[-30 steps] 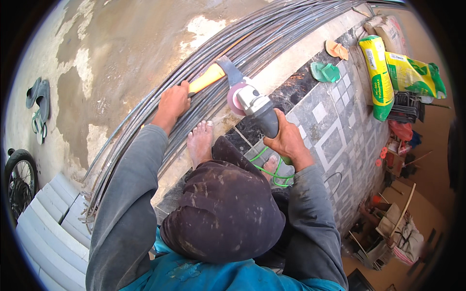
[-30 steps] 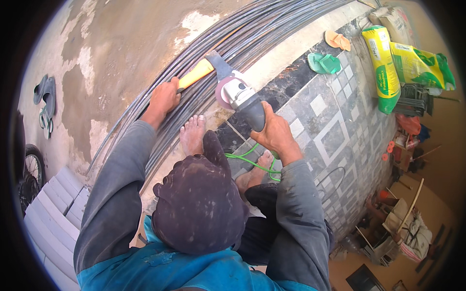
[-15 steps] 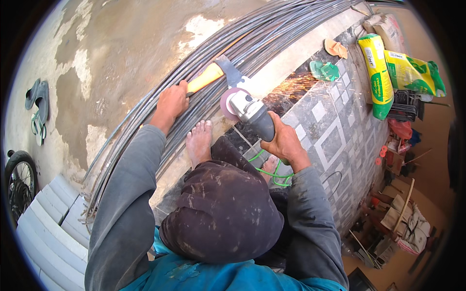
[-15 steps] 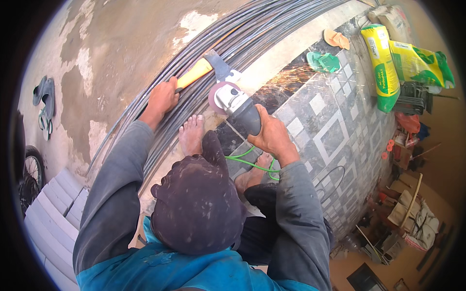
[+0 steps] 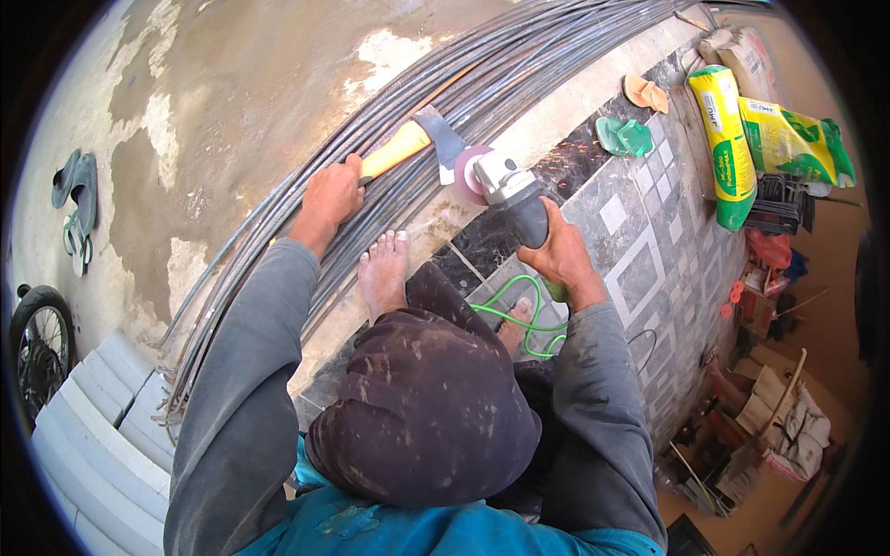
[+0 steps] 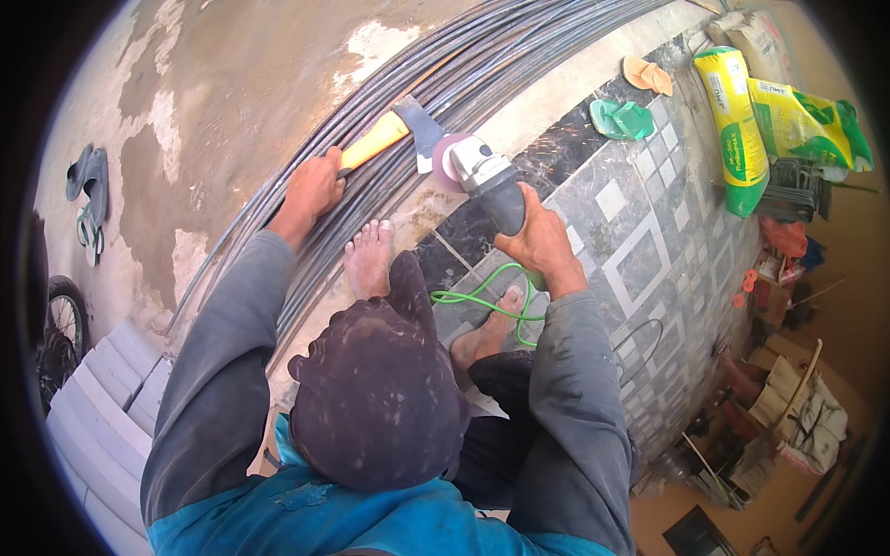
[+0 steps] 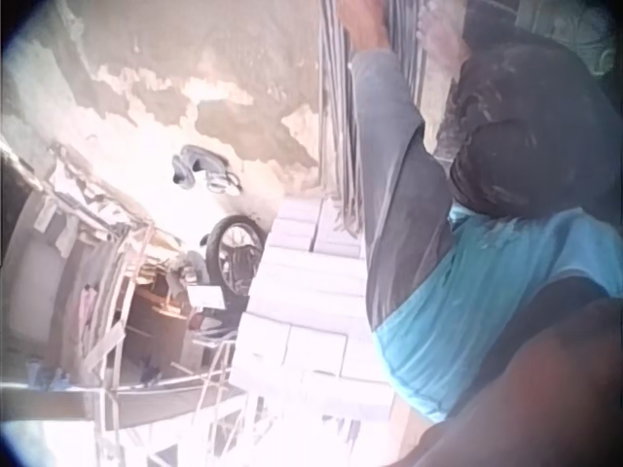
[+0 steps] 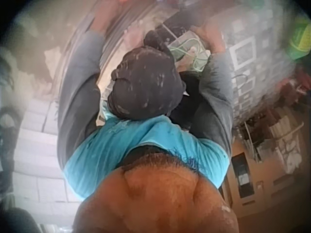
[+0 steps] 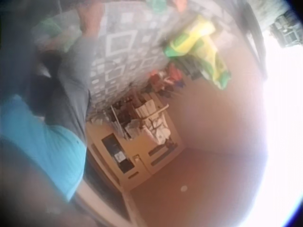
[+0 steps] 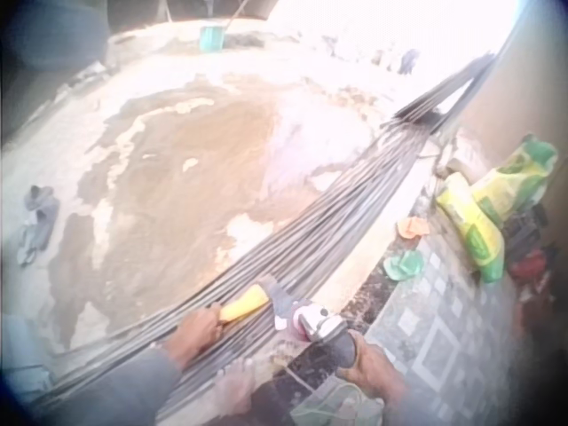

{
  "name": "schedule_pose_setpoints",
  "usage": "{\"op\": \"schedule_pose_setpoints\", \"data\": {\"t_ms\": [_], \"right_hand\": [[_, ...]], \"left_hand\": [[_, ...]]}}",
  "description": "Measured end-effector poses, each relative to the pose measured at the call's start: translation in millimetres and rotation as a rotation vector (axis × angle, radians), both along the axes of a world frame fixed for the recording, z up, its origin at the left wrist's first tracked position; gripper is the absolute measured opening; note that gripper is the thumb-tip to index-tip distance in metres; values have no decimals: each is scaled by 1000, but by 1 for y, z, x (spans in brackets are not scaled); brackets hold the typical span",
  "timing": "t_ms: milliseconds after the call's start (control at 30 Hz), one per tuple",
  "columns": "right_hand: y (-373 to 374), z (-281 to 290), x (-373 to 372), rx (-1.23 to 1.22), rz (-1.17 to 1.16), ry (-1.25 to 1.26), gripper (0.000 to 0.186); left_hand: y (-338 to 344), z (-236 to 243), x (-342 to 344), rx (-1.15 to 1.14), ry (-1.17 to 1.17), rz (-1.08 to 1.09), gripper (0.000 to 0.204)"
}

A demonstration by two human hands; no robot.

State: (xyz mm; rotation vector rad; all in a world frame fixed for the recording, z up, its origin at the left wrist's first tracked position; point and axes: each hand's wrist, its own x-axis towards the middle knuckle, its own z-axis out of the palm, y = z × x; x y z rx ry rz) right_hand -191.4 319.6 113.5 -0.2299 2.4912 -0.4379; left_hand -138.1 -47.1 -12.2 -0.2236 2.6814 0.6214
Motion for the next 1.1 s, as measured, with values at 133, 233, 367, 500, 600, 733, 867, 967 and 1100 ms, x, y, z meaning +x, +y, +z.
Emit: {"op": "schedule_pose_setpoints", "data": {"t_ms": [133,233,367,500,600,733,867,967,1100], "right_hand": [[-7,4,8,11,42,-34,92],[-11,2,18,-3,124,-41,90],[3,0,-3,7,12,-15,90],[-3,5,3,17,62,-35,91],[-8,5,13,16,139,-67,91],[1,1,-3,3,37,-19,90],[2,5,-8,31,32,-24,90],[-5,11,4,13,167,-84,91],[10,-1,-11,-10,19,-7,91]], "left_hand": [[1,5,2,-16,-15,-6,38],[-3,-2,4,-38,10,-10,37],[-1,-6,3,-16,36,-13,36],[1,1,3,-16,4,-1,36],[-2,2,5,-39,6,-11,36],[1,4,3,-10,18,-10,36],[0,2,3,-28,23,-13,36],[-3,-4,2,-39,21,-14,36],[3,3,3,0,31,2,36]]}}
